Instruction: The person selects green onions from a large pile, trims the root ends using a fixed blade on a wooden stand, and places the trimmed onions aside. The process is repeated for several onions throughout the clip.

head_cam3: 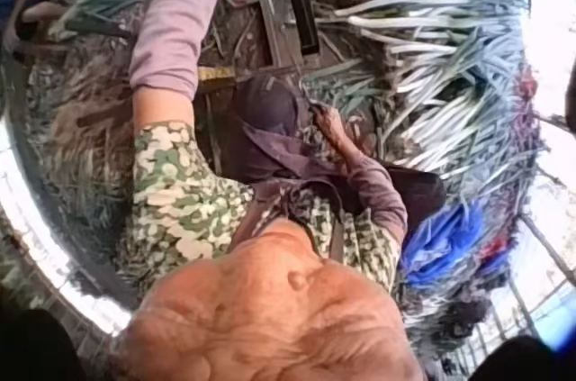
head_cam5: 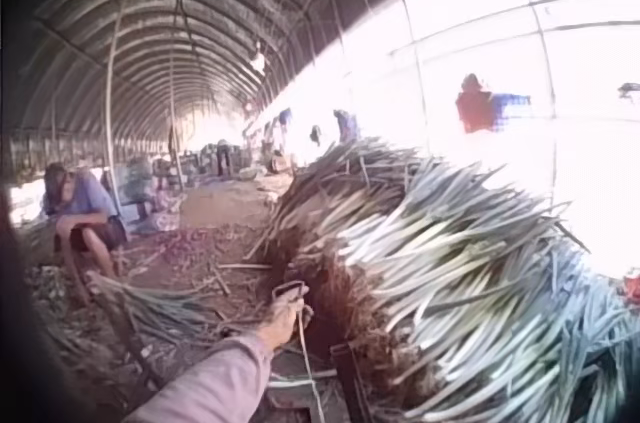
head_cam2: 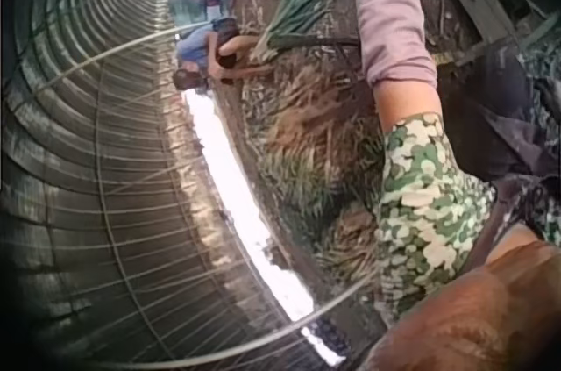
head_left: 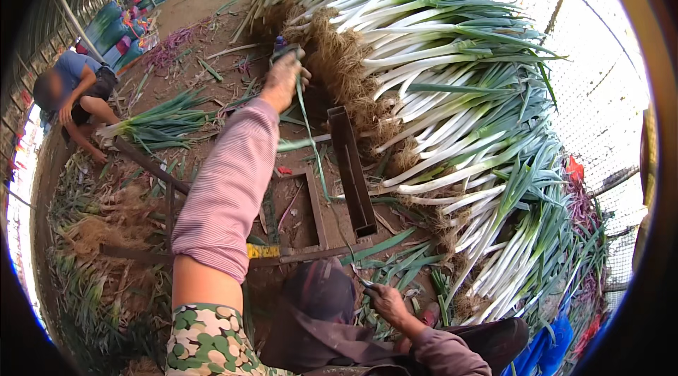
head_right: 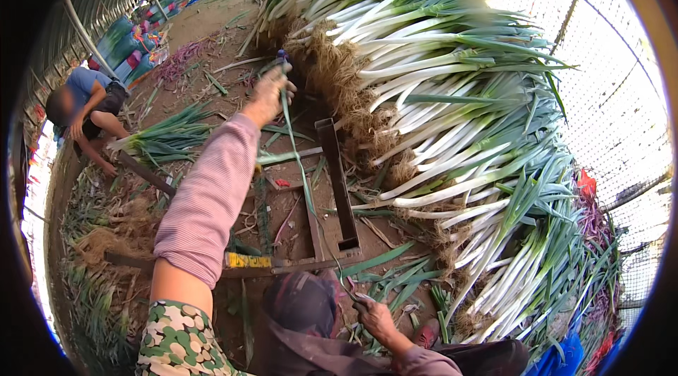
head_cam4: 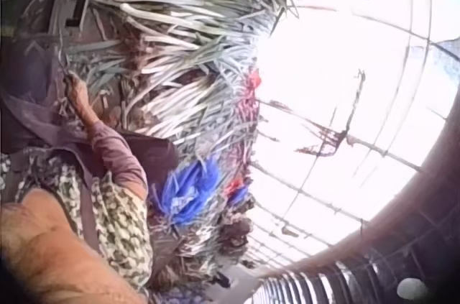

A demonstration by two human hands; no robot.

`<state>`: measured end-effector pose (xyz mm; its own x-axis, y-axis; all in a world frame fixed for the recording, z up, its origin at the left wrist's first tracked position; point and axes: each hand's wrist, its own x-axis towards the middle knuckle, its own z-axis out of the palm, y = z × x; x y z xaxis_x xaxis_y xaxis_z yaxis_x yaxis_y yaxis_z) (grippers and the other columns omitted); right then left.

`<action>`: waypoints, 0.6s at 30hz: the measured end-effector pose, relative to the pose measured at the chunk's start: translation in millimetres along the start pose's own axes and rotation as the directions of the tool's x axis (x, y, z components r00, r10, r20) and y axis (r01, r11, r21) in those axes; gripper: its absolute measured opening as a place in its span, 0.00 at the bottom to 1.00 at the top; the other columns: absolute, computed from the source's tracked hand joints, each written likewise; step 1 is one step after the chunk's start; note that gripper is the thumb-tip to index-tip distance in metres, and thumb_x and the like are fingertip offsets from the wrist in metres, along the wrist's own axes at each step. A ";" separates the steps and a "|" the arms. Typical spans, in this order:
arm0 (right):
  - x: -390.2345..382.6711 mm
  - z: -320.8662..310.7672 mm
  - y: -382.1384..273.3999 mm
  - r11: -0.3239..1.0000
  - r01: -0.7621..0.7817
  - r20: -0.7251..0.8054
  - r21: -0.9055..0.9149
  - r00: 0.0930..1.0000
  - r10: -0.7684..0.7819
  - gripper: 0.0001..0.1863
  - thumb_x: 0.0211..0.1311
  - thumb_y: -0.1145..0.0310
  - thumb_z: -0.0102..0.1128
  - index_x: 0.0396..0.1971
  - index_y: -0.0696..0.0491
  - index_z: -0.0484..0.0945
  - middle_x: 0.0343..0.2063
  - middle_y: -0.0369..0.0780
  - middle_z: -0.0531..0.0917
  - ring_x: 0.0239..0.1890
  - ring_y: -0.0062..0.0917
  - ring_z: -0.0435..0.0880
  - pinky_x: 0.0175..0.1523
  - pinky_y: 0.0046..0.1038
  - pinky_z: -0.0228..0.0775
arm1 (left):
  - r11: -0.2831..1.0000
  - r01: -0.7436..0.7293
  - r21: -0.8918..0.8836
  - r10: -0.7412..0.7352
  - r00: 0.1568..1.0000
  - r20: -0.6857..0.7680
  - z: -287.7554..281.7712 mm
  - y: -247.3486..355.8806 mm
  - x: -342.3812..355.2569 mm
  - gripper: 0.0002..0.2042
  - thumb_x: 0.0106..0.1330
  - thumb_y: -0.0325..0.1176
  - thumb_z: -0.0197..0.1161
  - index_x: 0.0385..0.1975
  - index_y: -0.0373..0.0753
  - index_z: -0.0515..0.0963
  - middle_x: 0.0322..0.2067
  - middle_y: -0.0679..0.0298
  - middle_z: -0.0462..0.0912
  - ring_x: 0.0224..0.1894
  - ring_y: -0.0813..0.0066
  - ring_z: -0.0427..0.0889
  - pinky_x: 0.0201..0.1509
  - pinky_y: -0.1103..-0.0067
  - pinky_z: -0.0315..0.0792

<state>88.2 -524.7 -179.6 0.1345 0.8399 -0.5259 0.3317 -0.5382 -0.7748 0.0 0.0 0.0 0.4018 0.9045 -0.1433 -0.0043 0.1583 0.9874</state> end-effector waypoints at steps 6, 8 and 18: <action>83.1 81.1 96.9 0.969 0.088 0.047 -0.232 0.996 -0.080 0.13 0.62 0.61 0.51 0.34 0.54 0.79 0.27 0.47 0.83 0.31 0.40 0.83 0.35 0.38 0.73 | 0.595 -0.033 0.803 -0.223 0.953 0.205 -11.3 -28.9 17.5 0.23 0.68 0.45 0.56 0.56 0.36 0.71 0.45 0.58 0.78 0.43 0.71 0.76 0.42 0.71 0.72; 74.6 80.3 100.3 0.907 0.101 0.135 -0.408 0.990 -0.049 0.13 0.61 0.61 0.53 0.37 0.53 0.79 0.33 0.48 0.84 0.37 0.39 0.84 0.40 0.37 0.75 | 0.554 0.086 0.828 -0.355 0.924 0.142 -7.2 -18.4 -3.7 0.22 0.68 0.43 0.55 0.55 0.33 0.72 0.46 0.55 0.79 0.37 0.68 0.81 0.40 0.74 0.74; 118.8 -38.4 40.6 0.786 0.090 -0.301 0.611 0.945 0.126 0.29 0.59 0.59 0.61 0.57 0.60 0.70 0.51 0.42 0.78 0.52 0.26 0.75 0.58 0.28 0.65 | 0.903 0.042 0.427 0.044 0.981 -0.190 -120.6 -59.0 -219.2 0.23 0.65 0.40 0.61 0.56 0.34 0.71 0.48 0.61 0.78 0.51 0.73 0.75 0.51 0.77 0.71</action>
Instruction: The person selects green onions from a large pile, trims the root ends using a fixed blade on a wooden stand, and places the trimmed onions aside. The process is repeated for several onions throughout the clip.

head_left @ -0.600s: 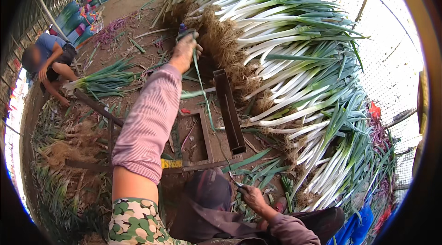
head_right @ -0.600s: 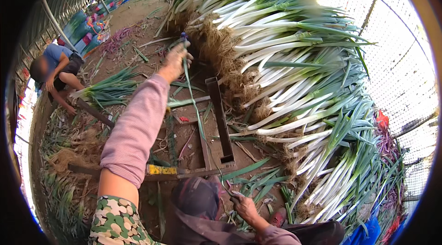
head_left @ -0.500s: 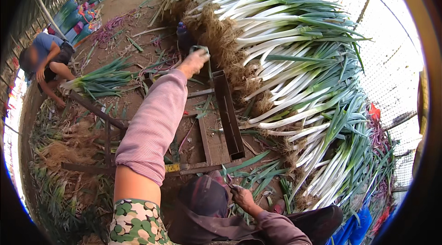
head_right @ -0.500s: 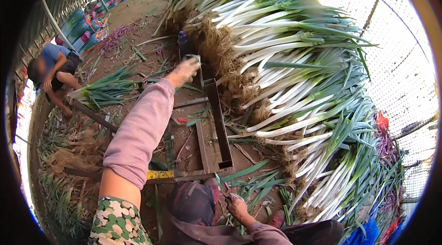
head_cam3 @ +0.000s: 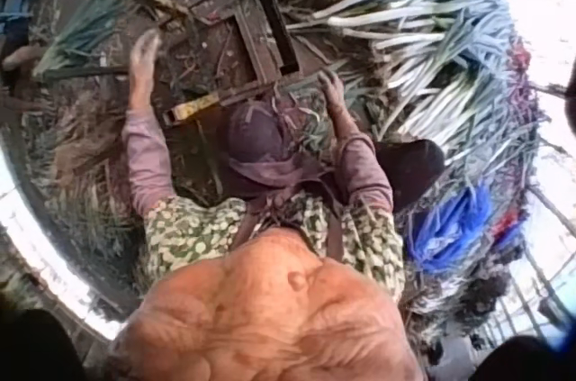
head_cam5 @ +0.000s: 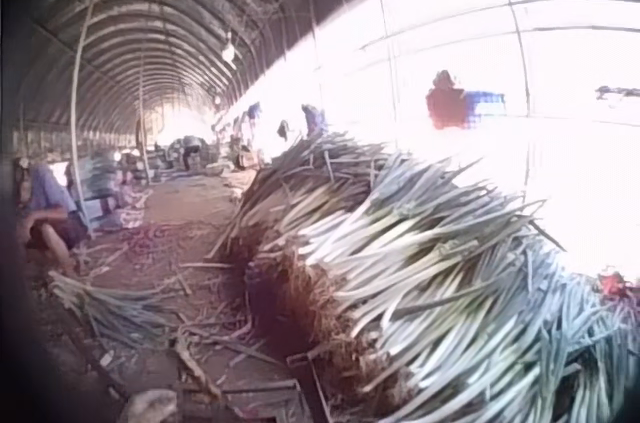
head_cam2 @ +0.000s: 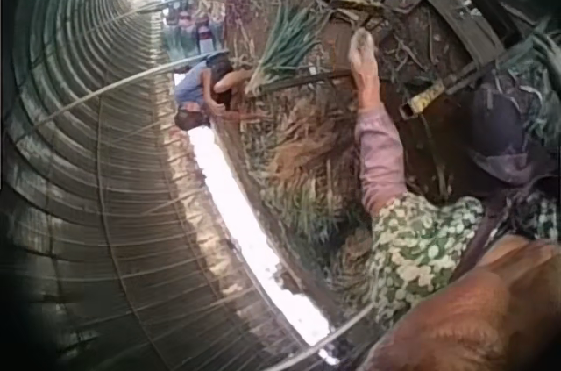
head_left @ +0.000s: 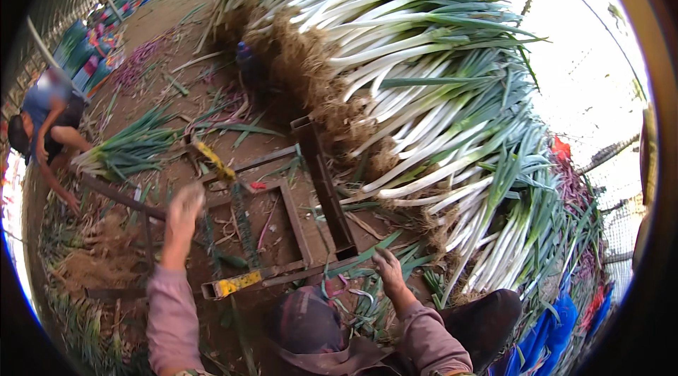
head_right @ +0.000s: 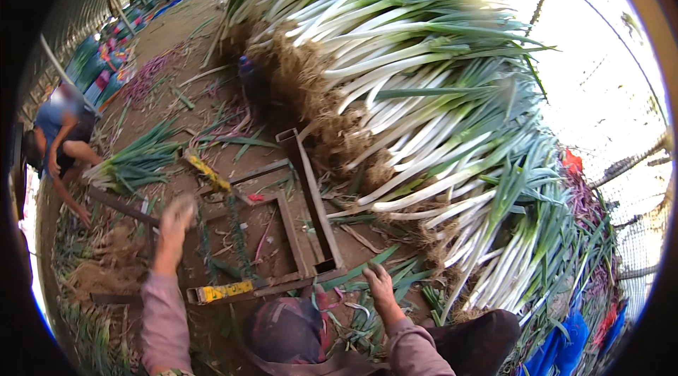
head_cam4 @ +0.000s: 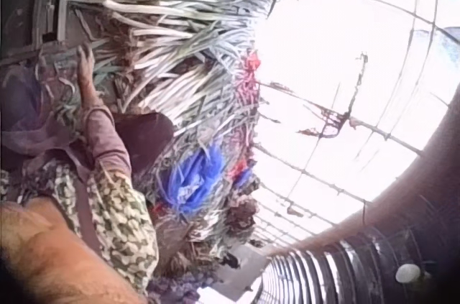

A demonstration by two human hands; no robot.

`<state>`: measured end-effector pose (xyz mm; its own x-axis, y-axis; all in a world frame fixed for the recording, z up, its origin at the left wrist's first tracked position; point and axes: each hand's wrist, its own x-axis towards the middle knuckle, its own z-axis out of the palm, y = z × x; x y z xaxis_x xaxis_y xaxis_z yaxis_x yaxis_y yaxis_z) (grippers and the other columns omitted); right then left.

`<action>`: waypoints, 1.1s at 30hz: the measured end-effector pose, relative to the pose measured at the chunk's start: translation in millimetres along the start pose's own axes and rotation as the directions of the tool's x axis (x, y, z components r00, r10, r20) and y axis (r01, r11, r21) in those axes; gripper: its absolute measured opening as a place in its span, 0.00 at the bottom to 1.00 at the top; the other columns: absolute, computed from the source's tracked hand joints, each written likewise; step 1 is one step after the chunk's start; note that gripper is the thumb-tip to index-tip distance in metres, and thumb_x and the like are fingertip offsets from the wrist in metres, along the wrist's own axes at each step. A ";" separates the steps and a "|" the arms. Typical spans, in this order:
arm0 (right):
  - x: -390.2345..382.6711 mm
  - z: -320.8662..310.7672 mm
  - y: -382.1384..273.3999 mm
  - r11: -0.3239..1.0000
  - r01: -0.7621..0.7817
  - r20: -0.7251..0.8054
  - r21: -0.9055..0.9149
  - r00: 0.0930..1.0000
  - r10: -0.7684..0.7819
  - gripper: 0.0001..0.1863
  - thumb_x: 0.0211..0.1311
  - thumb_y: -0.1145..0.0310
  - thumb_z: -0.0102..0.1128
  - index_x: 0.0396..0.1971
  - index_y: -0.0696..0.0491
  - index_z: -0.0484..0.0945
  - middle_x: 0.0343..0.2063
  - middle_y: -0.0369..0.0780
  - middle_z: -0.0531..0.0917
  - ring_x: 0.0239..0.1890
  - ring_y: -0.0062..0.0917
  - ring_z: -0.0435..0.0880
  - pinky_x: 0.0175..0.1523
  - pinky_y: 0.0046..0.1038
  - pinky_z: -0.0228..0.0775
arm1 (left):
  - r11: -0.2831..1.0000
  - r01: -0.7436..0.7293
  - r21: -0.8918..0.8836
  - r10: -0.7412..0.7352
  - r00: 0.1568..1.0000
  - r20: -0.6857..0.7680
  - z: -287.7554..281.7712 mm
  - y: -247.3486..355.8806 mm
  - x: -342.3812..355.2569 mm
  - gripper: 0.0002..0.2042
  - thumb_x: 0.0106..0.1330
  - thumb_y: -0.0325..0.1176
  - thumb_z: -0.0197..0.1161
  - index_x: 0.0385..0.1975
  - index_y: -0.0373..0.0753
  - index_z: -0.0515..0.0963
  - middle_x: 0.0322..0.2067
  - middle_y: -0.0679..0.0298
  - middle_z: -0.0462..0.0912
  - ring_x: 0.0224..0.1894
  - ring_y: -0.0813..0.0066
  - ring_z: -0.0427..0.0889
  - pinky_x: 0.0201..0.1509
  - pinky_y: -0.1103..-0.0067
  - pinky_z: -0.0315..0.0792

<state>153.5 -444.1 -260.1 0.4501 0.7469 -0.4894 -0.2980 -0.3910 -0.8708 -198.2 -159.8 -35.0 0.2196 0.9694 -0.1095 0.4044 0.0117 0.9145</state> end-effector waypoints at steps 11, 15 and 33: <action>27.1 98.2 -61.4 0.937 0.290 -0.117 0.194 0.955 -0.271 0.23 0.69 0.57 0.43 0.49 0.61 0.77 0.48 0.42 0.80 0.51 0.28 0.76 0.59 0.27 0.64 | 0.754 0.544 -0.369 -0.419 0.830 0.367 88.7 -174.8 -53.5 0.10 0.65 0.32 0.60 0.42 0.35 0.74 0.32 0.64 0.80 0.32 0.72 0.81 0.37 0.76 0.76; 46.3 109.0 -39.2 0.909 0.398 -0.147 0.120 0.913 -0.381 0.24 0.68 0.58 0.40 0.50 0.61 0.76 0.48 0.44 0.81 0.51 0.29 0.77 0.59 0.28 0.64 | 0.639 0.652 -0.409 -0.470 0.751 0.464 90.9 -169.5 -56.9 0.09 0.67 0.28 0.55 0.44 0.34 0.72 0.30 0.64 0.76 0.28 0.76 0.76 0.33 0.79 0.73; 57.2 -119.7 -243.4 0.727 0.253 0.091 -0.638 0.963 -0.256 0.16 0.64 0.63 0.55 0.48 0.57 0.75 0.37 0.43 0.81 0.35 0.23 0.79 0.36 0.24 0.78 | 0.996 0.055 0.066 -0.035 0.960 -0.276 4.2 -157.6 -64.5 0.15 0.68 0.37 0.55 0.50 0.37 0.72 0.44 0.55 0.76 0.41 0.60 0.76 0.44 0.69 0.74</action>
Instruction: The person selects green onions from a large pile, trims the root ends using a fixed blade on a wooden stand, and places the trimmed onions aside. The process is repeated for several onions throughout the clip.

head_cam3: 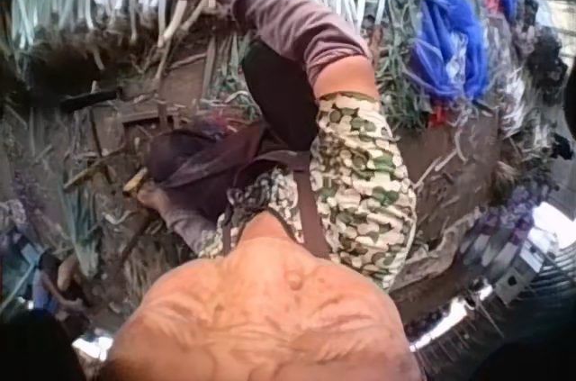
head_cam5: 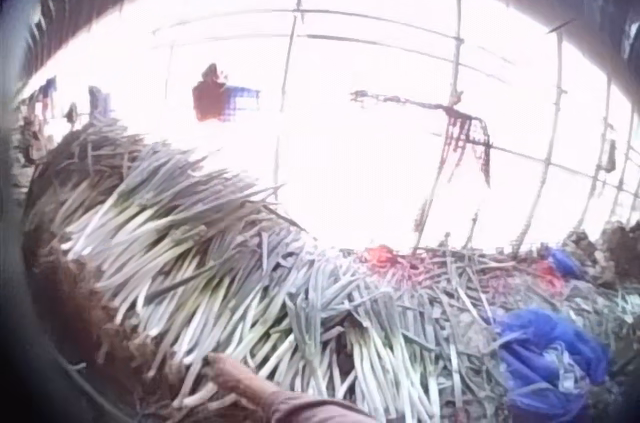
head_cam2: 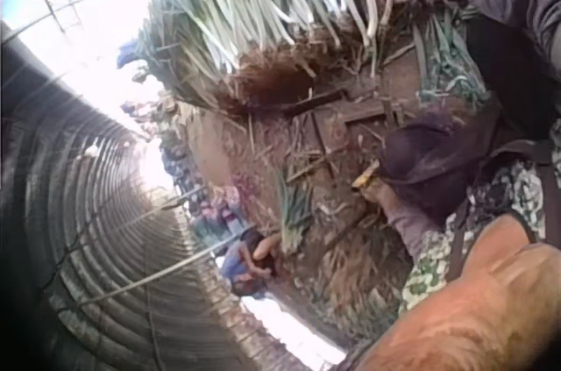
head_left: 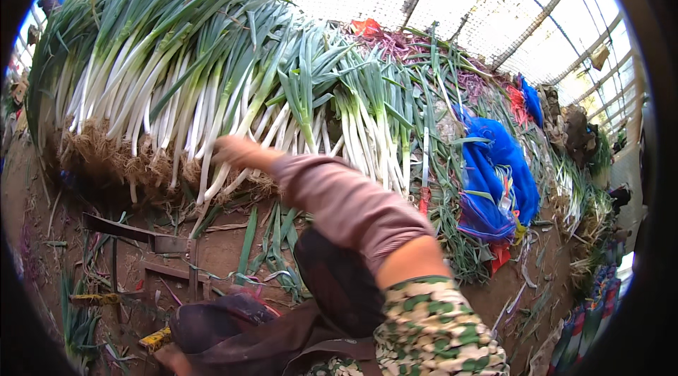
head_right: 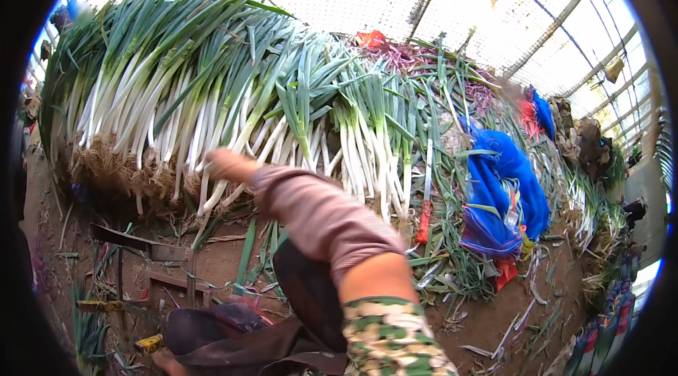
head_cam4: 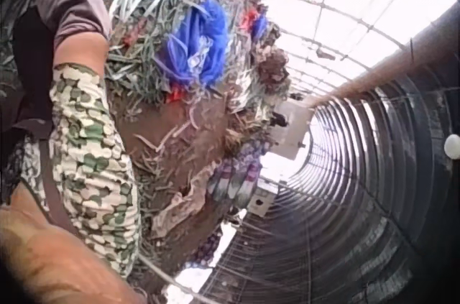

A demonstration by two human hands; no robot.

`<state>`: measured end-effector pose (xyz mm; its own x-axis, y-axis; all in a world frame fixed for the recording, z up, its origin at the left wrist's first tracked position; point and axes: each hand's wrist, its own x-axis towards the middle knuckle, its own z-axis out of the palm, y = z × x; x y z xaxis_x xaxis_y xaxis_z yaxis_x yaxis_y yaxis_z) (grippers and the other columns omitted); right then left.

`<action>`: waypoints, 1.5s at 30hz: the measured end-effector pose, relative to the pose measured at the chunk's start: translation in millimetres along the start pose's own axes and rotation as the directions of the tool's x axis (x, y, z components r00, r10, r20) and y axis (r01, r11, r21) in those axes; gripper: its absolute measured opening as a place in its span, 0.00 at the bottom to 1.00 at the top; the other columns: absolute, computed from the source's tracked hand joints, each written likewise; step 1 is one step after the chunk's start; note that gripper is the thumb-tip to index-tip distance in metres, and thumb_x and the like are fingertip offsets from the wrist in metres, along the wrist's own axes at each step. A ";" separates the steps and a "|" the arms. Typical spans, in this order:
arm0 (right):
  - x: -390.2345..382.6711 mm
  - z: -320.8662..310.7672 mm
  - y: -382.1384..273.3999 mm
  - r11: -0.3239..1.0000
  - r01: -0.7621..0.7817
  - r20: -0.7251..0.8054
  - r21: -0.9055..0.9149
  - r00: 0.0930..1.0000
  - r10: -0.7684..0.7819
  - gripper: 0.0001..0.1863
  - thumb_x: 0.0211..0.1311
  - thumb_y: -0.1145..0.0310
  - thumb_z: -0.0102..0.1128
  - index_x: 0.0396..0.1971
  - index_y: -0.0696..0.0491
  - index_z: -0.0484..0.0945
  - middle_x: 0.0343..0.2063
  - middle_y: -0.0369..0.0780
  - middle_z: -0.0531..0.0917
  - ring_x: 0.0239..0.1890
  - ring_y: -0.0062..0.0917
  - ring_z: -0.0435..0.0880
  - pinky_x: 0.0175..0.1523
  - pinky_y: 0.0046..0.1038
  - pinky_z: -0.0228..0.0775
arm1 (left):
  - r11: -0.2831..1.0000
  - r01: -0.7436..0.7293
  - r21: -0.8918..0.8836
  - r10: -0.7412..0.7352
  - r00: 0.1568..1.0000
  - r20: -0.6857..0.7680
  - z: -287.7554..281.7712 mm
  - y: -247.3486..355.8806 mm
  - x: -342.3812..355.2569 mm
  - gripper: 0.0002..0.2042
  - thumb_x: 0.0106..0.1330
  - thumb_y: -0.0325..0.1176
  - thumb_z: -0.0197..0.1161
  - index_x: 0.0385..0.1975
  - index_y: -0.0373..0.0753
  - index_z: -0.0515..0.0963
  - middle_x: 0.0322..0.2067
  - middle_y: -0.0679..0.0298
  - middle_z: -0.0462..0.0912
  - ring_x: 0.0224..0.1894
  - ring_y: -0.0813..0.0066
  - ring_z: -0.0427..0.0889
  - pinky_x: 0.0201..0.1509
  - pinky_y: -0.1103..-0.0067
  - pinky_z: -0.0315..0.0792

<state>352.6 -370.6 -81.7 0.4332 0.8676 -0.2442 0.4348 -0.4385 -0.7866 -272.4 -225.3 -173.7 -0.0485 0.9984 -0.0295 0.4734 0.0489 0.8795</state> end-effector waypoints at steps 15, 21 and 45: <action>-112.5 68.8 323.8 0.766 -0.481 -0.534 0.426 0.550 0.642 0.20 0.57 0.56 0.64 0.42 0.54 0.72 0.35 0.48 0.81 0.39 0.44 0.81 0.44 0.41 0.72 | 0.847 -0.242 -0.472 0.456 0.788 0.413 182.8 352.6 -160.3 0.07 0.68 0.26 0.53 0.44 0.36 0.72 0.34 0.66 0.74 0.29 0.81 0.72 0.35 0.84 0.68; -211.5 -31.8 235.2 0.606 0.008 -0.438 0.795 0.699 0.565 0.13 0.63 0.65 0.59 0.42 0.58 0.74 0.21 0.34 0.77 0.16 0.13 0.72 0.15 0.15 0.64 | 0.988 -0.015 -0.151 0.135 0.538 0.832 322.5 329.0 -204.7 0.06 0.63 0.25 0.57 0.37 0.33 0.75 0.28 0.63 0.78 0.26 0.76 0.78 0.34 0.81 0.74; 17.2 -59.3 270.8 0.761 -0.206 -0.506 0.615 0.637 0.582 0.60 0.43 0.40 0.67 0.68 0.60 0.47 0.62 0.57 0.62 0.66 0.45 0.60 0.69 0.40 0.54 | 0.765 -0.618 0.179 0.093 0.382 0.920 633.1 234.1 -190.3 0.37 0.58 0.30 0.65 0.67 0.35 0.54 0.55 0.49 0.62 0.54 0.56 0.71 0.59 0.67 0.73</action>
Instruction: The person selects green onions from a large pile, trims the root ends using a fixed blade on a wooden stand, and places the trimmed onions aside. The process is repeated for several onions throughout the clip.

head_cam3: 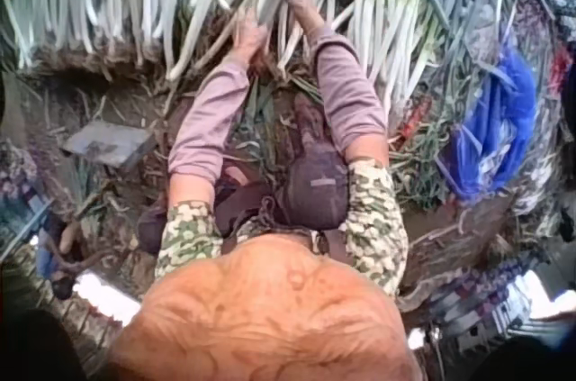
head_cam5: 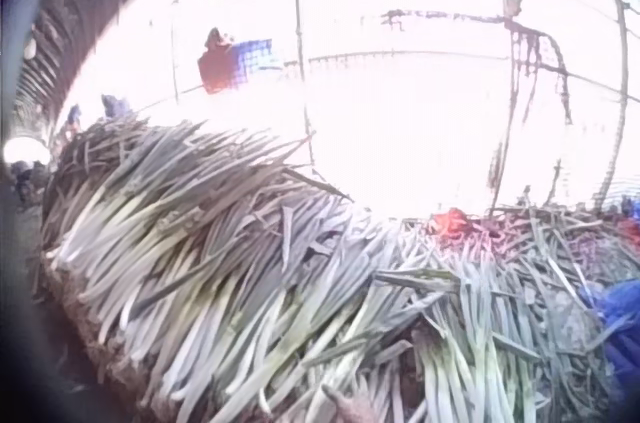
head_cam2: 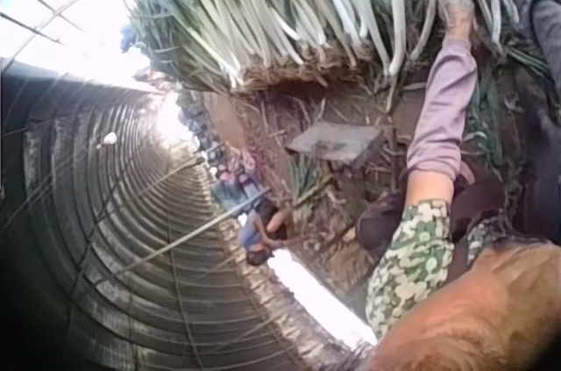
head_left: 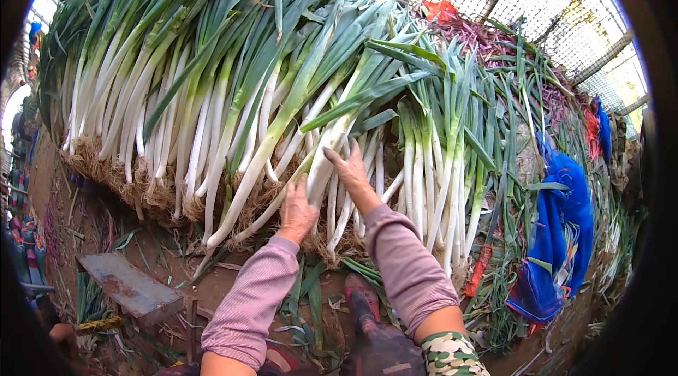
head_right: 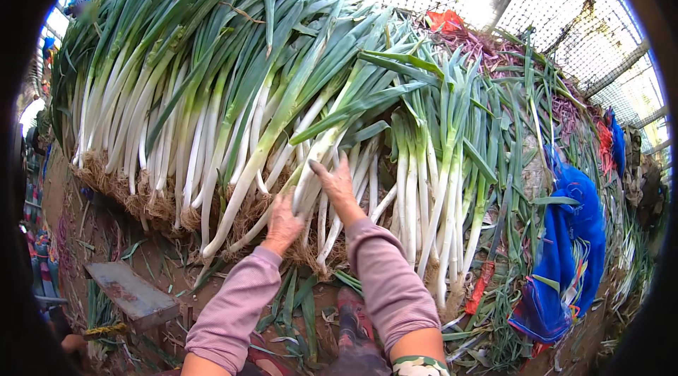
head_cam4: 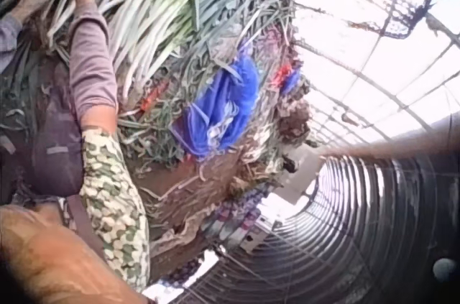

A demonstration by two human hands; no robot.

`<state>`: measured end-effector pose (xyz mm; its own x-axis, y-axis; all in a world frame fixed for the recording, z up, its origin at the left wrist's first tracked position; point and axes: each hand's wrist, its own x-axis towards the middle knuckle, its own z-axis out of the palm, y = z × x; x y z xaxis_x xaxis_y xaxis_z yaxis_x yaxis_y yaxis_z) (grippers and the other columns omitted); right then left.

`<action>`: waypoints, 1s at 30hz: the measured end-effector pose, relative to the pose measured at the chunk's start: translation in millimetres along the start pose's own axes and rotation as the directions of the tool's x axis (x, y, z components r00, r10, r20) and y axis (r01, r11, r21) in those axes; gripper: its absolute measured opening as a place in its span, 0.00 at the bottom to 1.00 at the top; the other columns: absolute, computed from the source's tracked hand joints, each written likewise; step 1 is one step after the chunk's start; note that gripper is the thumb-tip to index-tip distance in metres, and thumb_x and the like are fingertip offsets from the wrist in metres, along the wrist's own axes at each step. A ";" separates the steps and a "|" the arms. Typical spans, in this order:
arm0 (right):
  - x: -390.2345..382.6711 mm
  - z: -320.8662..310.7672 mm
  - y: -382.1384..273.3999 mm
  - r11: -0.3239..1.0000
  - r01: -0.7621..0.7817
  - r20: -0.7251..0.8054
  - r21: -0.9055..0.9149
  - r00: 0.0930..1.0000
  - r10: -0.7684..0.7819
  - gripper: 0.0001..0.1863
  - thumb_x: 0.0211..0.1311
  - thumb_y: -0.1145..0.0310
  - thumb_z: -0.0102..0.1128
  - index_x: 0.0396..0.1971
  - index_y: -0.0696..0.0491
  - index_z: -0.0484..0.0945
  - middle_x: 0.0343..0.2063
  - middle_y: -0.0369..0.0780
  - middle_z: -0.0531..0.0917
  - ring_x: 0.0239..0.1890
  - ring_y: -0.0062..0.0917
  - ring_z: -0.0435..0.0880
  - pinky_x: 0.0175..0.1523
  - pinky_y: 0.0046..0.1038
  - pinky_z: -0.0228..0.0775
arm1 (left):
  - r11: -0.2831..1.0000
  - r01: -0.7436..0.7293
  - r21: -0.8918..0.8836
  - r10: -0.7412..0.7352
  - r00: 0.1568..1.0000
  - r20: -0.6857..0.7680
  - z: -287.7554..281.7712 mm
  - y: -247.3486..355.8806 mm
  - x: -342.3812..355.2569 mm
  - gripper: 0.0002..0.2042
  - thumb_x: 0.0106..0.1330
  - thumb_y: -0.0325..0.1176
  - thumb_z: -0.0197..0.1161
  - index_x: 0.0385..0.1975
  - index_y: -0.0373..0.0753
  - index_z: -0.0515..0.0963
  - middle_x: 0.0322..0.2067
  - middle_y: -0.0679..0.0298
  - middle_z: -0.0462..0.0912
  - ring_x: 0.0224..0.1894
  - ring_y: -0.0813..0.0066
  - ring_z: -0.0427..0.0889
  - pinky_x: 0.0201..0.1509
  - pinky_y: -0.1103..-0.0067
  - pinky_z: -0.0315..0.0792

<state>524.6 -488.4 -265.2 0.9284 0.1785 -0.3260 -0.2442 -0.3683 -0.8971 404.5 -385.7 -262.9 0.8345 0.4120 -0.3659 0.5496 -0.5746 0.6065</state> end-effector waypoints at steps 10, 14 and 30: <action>8.8 -63.8 10.6 0.880 -0.033 0.025 0.475 0.999 0.025 0.23 0.39 0.77 0.70 0.40 0.66 0.74 0.30 0.46 0.81 0.27 0.29 0.82 0.34 0.28 0.78 | 0.929 -0.199 -0.310 0.241 0.965 0.103 53.5 86.4 -65.0 0.29 0.59 0.37 0.64 0.58 0.34 0.62 0.44 0.50 0.69 0.44 0.60 0.75 0.49 0.66 0.78; -58.7 -165.6 22.1 0.961 -0.074 0.064 0.266 0.996 0.058 0.29 0.39 0.69 0.69 0.44 0.68 0.73 0.31 0.47 0.82 0.28 0.28 0.82 0.35 0.27 0.79 | 0.793 -0.385 -0.472 0.538 0.806 0.247 70.2 90.3 -111.7 0.38 0.62 0.63 0.52 0.61 0.34 0.65 0.54 0.43 0.70 0.55 0.49 0.72 0.61 0.60 0.66; -267.9 -262.5 -5.7 0.832 -0.103 -0.129 0.545 0.970 0.205 0.33 0.26 0.68 0.64 0.40 0.69 0.74 0.27 0.49 0.82 0.27 0.34 0.83 0.37 0.33 0.78 | 0.931 -0.027 0.365 0.066 0.993 -0.096 -22.9 -10.5 53.7 0.17 0.54 0.31 0.60 0.45 0.38 0.72 0.40 0.55 0.79 0.47 0.55 0.76 0.52 0.59 0.64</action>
<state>350.8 -773.6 -94.4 0.8867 -0.0203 -0.4618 -0.4519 0.1727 -0.8752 442.7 -341.3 -272.7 0.8613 0.4392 -0.2556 0.5038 -0.8037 0.3167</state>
